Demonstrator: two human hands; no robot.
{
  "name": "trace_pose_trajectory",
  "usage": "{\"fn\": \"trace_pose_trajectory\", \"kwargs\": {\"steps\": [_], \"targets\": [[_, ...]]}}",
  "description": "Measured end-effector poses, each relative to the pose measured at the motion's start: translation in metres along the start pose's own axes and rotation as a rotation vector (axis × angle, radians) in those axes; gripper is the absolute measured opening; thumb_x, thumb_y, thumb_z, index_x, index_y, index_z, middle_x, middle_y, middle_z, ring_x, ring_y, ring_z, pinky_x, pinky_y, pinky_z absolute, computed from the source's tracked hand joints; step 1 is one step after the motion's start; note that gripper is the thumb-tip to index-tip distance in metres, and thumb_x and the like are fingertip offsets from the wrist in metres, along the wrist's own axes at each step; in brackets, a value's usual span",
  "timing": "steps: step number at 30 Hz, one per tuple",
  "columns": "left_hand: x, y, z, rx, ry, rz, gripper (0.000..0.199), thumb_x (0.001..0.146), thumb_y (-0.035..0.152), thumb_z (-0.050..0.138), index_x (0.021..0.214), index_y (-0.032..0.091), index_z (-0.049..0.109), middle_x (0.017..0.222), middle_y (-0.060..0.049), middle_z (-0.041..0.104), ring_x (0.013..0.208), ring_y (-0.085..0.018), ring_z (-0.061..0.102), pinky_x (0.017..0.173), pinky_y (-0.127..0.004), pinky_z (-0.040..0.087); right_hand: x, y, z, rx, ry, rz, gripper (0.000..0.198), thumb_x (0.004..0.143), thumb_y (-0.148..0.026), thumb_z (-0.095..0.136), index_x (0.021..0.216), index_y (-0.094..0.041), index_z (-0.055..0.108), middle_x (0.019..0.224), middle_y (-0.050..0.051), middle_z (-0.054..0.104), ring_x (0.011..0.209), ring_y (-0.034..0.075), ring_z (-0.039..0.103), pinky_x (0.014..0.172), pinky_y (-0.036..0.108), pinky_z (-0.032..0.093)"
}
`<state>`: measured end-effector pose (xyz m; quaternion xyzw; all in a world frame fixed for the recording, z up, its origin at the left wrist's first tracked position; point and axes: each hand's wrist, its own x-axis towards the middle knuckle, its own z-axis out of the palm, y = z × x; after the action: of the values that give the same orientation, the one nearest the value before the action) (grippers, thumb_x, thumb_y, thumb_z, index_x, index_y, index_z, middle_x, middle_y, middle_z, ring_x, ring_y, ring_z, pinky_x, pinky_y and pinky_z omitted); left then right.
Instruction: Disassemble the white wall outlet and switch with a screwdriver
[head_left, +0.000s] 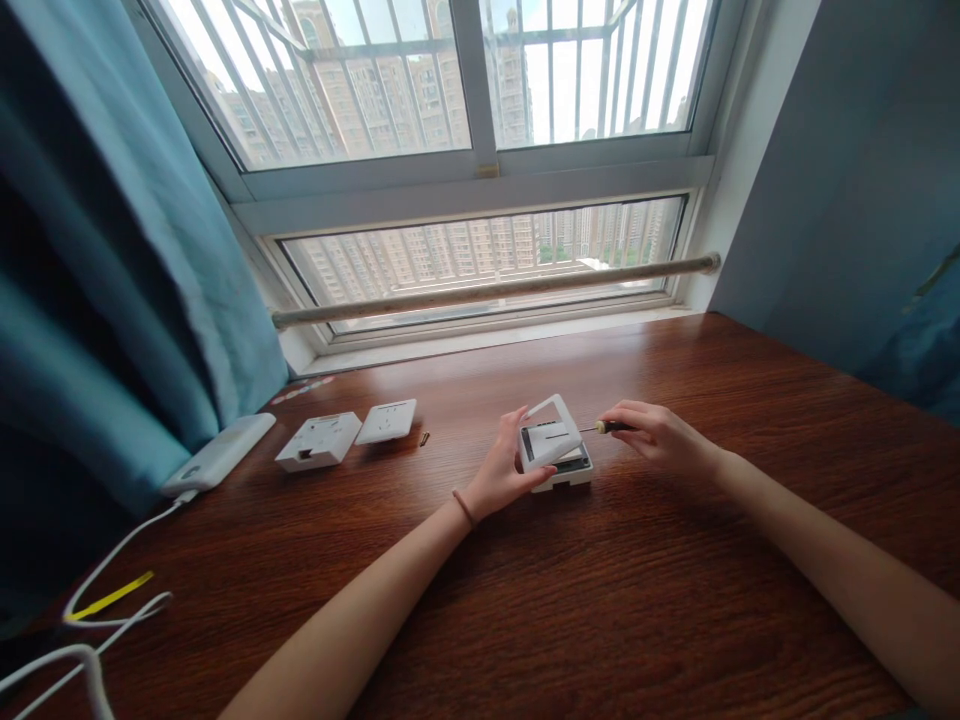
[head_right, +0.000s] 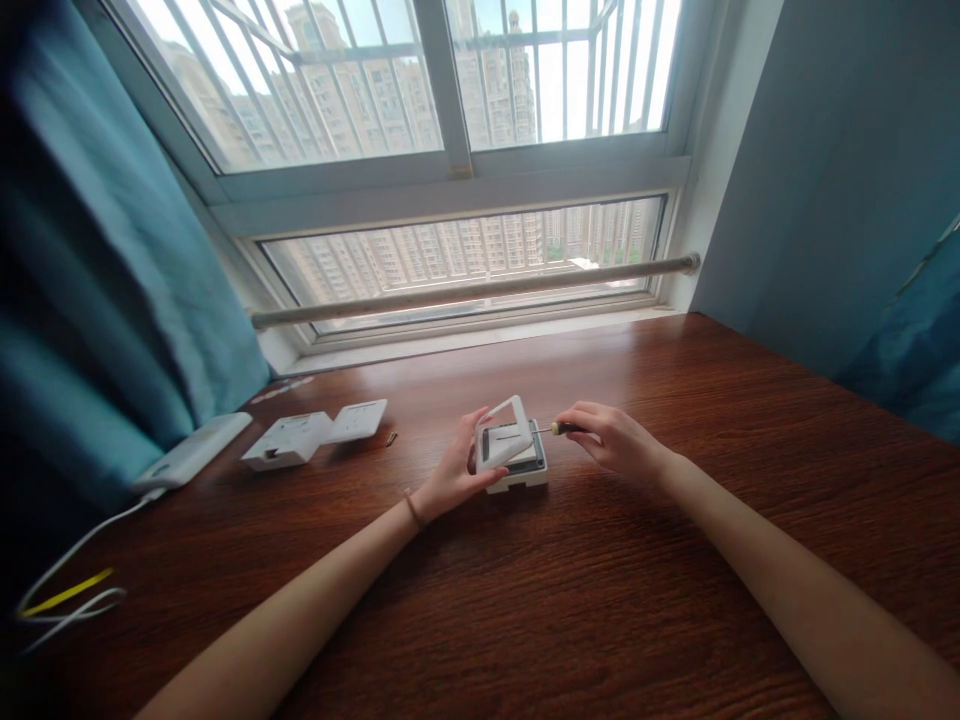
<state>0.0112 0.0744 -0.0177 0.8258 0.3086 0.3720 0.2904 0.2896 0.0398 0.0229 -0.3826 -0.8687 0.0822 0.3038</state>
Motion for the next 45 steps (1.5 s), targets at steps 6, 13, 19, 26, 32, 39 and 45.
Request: {"fn": "trace_pose_trajectory", "kwargs": {"steps": [6, 13, 19, 26, 32, 39, 45], "targets": [[-0.002, -0.004, -0.003, -0.031, 0.159, 0.050, 0.072, 0.079, 0.049, 0.054, 0.135, 0.018, 0.021, 0.128, -0.014, 0.036, 0.122, -0.029, 0.036, 0.106, -0.048, 0.026, -0.004, 0.005, 0.001, -0.196, 0.050, 0.067, 0.022, 0.082, -0.022, 0.052, 0.102, -0.019, 0.061, 0.087, 0.007, 0.065, 0.076, 0.018, 0.060, 0.069, 0.026, 0.045], [-0.007, 0.005, -0.002, 0.227, 0.313, 0.173, 0.081, 0.076, 0.056, 0.054, 0.137, 0.019, 0.016, 0.129, -0.016, 0.031, 0.123, -0.032, 0.031, 0.105, -0.051, 0.026, 0.001, -0.021, 0.008, 0.086, 0.271, 0.348, 0.032, 0.079, -0.041, 0.056, 0.060, -0.016, 0.060, 0.050, -0.001, 0.052, 0.048, 0.011, 0.046, 0.048, 0.022, 0.034], [-0.011, 0.019, 0.004, 0.458, 0.272, 0.285, 0.102, 0.065, 0.049, 0.070, 0.140, 0.023, 0.006, 0.130, -0.016, 0.028, 0.123, -0.036, 0.031, 0.102, -0.053, 0.029, 0.006, -0.066, 0.027, 0.616, 0.160, 0.570, 0.030, 0.069, -0.046, 0.067, 0.078, -0.018, 0.062, 0.053, -0.005, 0.046, 0.040, 0.007, 0.037, 0.035, 0.019, 0.029], [-0.011, 0.018, 0.004, 0.511, 0.252, 0.323, 0.105, 0.066, 0.052, 0.068, 0.141, 0.023, 0.000, 0.129, -0.017, 0.030, 0.121, -0.036, 0.034, 0.101, -0.056, 0.029, 0.001, -0.063, 0.041, 0.622, 0.222, 0.584, 0.028, 0.072, -0.045, 0.064, 0.071, -0.018, 0.060, 0.048, -0.006, 0.041, 0.040, 0.008, 0.037, 0.039, 0.020, 0.032], [-0.013, 0.014, 0.004, 0.542, 0.214, 0.448, 0.103, 0.065, 0.054, 0.067, 0.141, 0.022, 0.006, 0.129, -0.017, 0.035, 0.122, -0.036, 0.036, 0.105, -0.058, 0.022, -0.002, -0.061, 0.046, 0.512, 0.279, 0.563, 0.025, 0.074, -0.041, 0.064, 0.072, -0.017, 0.062, 0.046, -0.005, 0.045, 0.042, 0.009, 0.041, 0.041, 0.020, 0.034], [-0.013, 0.016, 0.004, 0.441, 0.157, 0.406, 0.108, 0.064, 0.055, 0.069, 0.142, 0.023, 0.001, 0.138, -0.019, 0.029, 0.128, -0.036, 0.030, 0.104, -0.057, 0.027, 0.001, -0.060, 0.035, 0.199, 0.294, 0.474, 0.027, 0.079, -0.033, 0.055, 0.057, -0.018, 0.061, 0.042, -0.002, 0.056, 0.040, 0.011, 0.051, 0.047, 0.021, 0.038], [-0.010, 0.012, 0.006, 0.314, 0.051, 0.200, 0.098, 0.068, 0.048, 0.069, 0.141, 0.022, 0.008, 0.145, -0.017, 0.021, 0.135, -0.033, 0.021, 0.108, -0.053, 0.025, 0.004, -0.003, 0.006, -0.069, 0.264, 0.783, 0.033, 0.077, -0.039, 0.051, 0.054, -0.018, 0.062, 0.045, 0.001, 0.061, 0.047, 0.015, 0.060, 0.050, 0.021, 0.040]]}}
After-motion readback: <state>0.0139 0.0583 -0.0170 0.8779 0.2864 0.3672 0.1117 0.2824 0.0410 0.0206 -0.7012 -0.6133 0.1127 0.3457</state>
